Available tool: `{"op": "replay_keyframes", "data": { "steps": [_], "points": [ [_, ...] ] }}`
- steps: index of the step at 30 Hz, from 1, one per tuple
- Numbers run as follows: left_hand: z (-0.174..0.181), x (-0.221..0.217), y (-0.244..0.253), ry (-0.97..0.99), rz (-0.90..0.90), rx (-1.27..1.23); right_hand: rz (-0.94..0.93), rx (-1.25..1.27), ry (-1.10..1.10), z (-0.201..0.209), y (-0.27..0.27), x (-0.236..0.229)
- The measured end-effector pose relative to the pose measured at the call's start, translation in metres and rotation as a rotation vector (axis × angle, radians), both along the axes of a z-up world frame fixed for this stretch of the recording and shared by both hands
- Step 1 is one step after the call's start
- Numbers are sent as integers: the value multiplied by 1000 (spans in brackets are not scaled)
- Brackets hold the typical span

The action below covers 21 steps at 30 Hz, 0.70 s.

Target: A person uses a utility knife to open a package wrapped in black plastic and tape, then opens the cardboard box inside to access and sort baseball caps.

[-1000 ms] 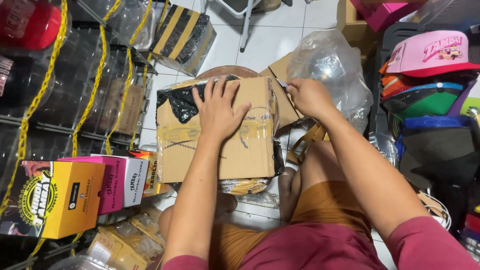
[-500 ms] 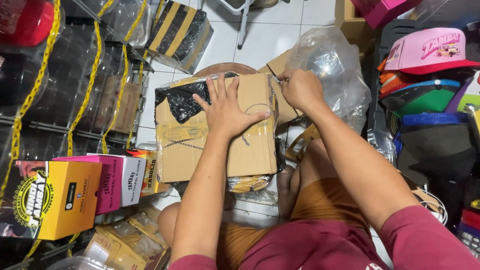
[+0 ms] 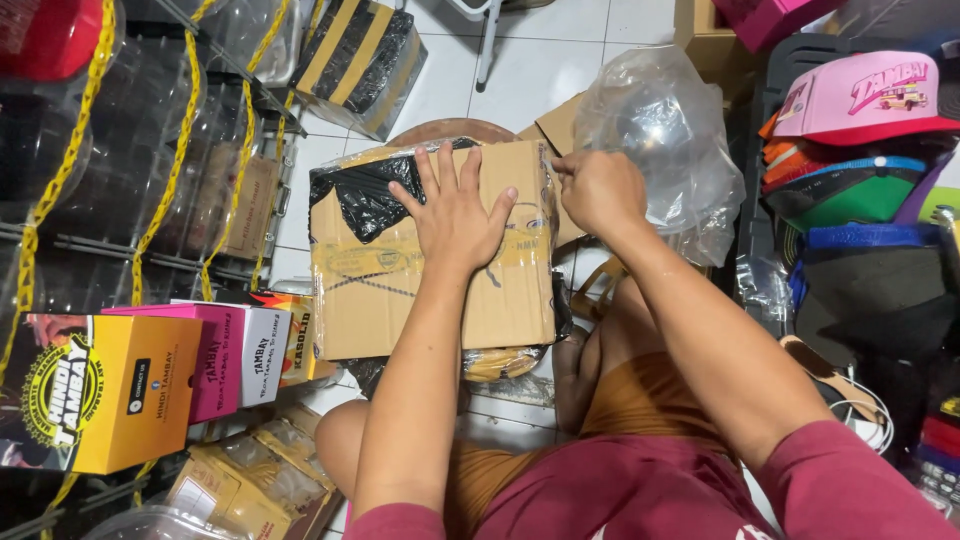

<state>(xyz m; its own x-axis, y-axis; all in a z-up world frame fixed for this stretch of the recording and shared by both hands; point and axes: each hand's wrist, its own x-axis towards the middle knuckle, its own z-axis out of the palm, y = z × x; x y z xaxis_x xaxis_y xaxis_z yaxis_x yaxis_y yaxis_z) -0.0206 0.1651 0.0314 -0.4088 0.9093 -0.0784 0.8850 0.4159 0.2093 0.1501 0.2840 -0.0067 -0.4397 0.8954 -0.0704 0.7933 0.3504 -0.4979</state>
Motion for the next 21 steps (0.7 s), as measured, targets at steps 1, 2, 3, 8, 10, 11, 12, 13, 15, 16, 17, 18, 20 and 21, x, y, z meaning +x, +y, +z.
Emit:
{"op": "replay_keyframes", "data": {
  "steps": [1,2,3,8,10,11,12,13,15,16,17,18,20,21],
  "points": [
    [-2,0,1,-2,-2,-1,-2,-1,-2,1,-1,0],
    [-4,-1,1,4,0,0,14,8,-15,2,-3,0],
    [-5,-2,2,10,3,2,31,17,-29,3,-5,0],
    [-3,0,1,5,13,9,70,40,12,9,-16,7],
    [-1,1,0,0,18,7,92,39,20,8,-21,10],
    [0,2,-1,-2,19,6,99,36,12,7,-24,12],
    [1,1,1,-2,20,11,107,38,6,8,-26,12],
    [1,1,1,-1,19,13,106,40,7,17,-33,14],
    [0,2,1,5,25,7,111,32,-56,36,-48,18],
    [0,2,1,6,26,8,112,33,-56,40,-53,19],
    [1,2,1,4,28,7,115,21,-85,43,-57,20],
    [2,2,0,2,30,4,120,8,-115,47,-63,22],
    [2,3,0,-2,32,2,115,34,-114,37,-67,27],
    [2,2,1,-7,33,1,109,61,-114,33,-69,29]
  ]
}}
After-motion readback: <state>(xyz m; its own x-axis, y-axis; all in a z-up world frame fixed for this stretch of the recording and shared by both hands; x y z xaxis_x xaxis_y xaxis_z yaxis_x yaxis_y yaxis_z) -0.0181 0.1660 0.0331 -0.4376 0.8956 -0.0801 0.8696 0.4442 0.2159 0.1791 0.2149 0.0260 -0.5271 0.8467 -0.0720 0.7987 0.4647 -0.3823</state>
